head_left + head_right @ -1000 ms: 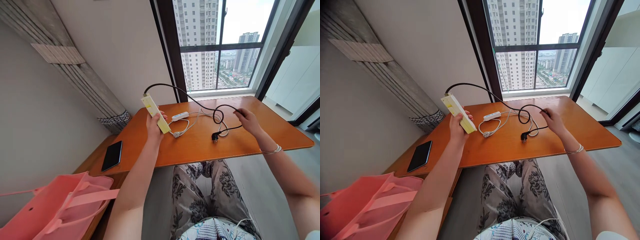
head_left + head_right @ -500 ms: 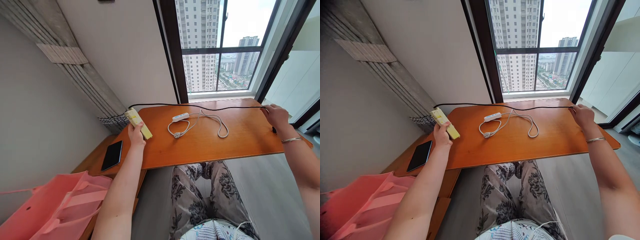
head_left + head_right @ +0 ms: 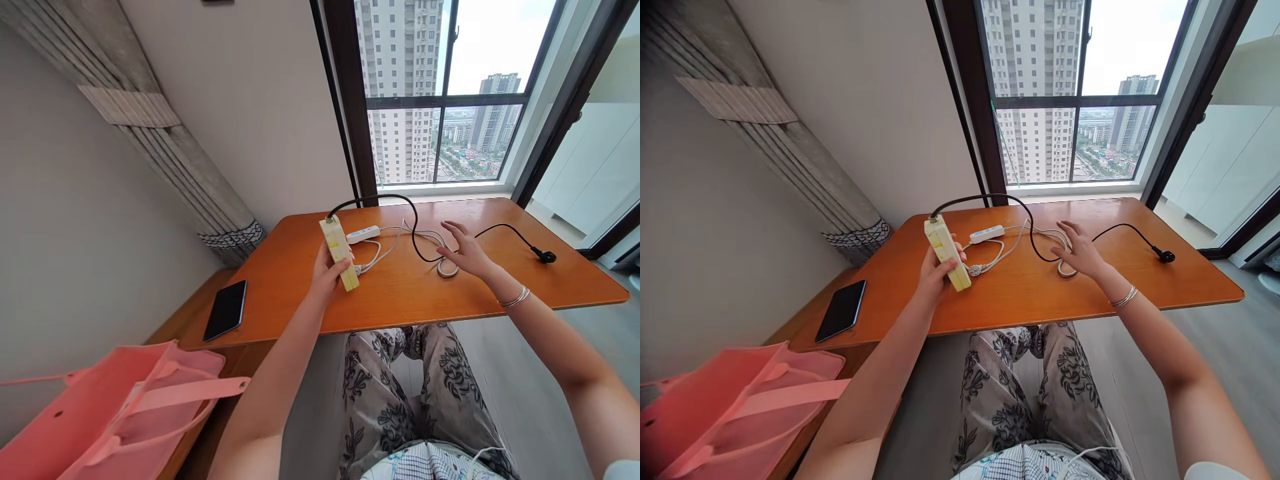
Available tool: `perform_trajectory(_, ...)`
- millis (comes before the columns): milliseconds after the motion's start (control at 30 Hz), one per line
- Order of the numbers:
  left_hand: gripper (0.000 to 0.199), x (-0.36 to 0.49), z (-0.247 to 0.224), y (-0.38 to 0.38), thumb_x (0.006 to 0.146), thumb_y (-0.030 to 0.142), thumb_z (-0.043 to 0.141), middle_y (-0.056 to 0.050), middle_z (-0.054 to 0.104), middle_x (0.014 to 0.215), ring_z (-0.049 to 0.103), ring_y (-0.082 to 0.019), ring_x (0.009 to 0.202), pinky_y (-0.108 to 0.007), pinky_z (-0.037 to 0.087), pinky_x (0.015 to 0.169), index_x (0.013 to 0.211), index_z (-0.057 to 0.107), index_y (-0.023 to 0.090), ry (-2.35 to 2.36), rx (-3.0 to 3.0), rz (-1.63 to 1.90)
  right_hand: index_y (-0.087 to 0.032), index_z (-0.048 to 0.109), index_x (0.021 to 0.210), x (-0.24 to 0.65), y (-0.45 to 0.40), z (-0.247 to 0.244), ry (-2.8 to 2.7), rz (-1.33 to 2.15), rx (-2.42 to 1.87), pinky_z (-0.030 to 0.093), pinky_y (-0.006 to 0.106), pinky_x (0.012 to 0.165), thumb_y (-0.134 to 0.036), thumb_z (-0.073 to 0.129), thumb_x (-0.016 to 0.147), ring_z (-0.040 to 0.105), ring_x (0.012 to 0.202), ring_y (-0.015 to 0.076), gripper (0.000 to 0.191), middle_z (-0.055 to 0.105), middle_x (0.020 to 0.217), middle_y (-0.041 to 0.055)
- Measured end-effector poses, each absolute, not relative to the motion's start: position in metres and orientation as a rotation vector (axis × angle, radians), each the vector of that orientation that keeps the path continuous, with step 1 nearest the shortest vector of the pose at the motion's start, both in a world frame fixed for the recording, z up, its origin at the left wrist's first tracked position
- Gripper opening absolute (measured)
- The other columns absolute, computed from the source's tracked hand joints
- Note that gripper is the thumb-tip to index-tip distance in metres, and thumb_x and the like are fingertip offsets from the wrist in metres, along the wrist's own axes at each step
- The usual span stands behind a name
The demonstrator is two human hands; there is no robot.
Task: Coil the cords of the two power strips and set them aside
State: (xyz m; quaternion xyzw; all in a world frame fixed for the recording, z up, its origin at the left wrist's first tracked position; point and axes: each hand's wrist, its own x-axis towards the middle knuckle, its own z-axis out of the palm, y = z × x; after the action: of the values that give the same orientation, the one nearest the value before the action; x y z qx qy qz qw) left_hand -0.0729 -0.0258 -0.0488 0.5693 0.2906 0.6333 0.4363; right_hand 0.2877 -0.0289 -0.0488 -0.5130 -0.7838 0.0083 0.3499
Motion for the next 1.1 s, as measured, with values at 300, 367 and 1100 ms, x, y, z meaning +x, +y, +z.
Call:
perform_trajectory(300, 0.07, -0.021, -0.059, -0.045, 0.062, 0.038, 0.088, -0.002, 0.063, 0.091, 0.061, -0.017, 0.078, -0.031, 0.049, 0.07, 0.121, 0.054, 0.023, 0.533, 1.566, 1.346, -0.021, 0.061, 0.116, 0.211, -0.016, -0.053, -1.609, 0.386, -1.145, 0.044, 0.047, 0.102, -0.056, 0.046, 0.092, 0.06, 0.109, 0.0257, 0.045, 0.064, 0.112, 0.0127)
perform_trajectory(367, 0.071, -0.018, -0.061, -0.044, 0.061, 0.037, 0.088, -0.001, 0.063, 0.092, 0.061, -0.016, 0.078, -0.03, 0.049, 0.069, 0.122, 0.053, 0.024, 0.516, 1.579, 1.307, -0.022, 0.061, 0.092, 0.212, -0.011, -0.05, -1.503, 0.463, -1.077, 0.049, 0.042, 0.094, -0.063, 0.041, 0.093, 0.063, 0.096, 0.0228, 0.046, 0.064, 0.095, 0.0086)
perform_trajectory(1100, 0.084, 0.023, -0.074, -0.025, 0.055, 0.049, 0.091, -0.001, 0.062, 0.094, 0.06, -0.016, 0.082, -0.03, 0.046, 0.076, 0.126, 0.053, 0.023, 0.522, 1.481, 1.105, -0.017, 0.066, 0.089, 0.236, 0.009, 0.008, -1.139, 0.73, -1.063, 0.034, 0.021, 0.044, -0.049, 0.057, 0.089, 0.034, 0.046, 0.0074, 0.034, 0.035, 0.058, -0.0077)
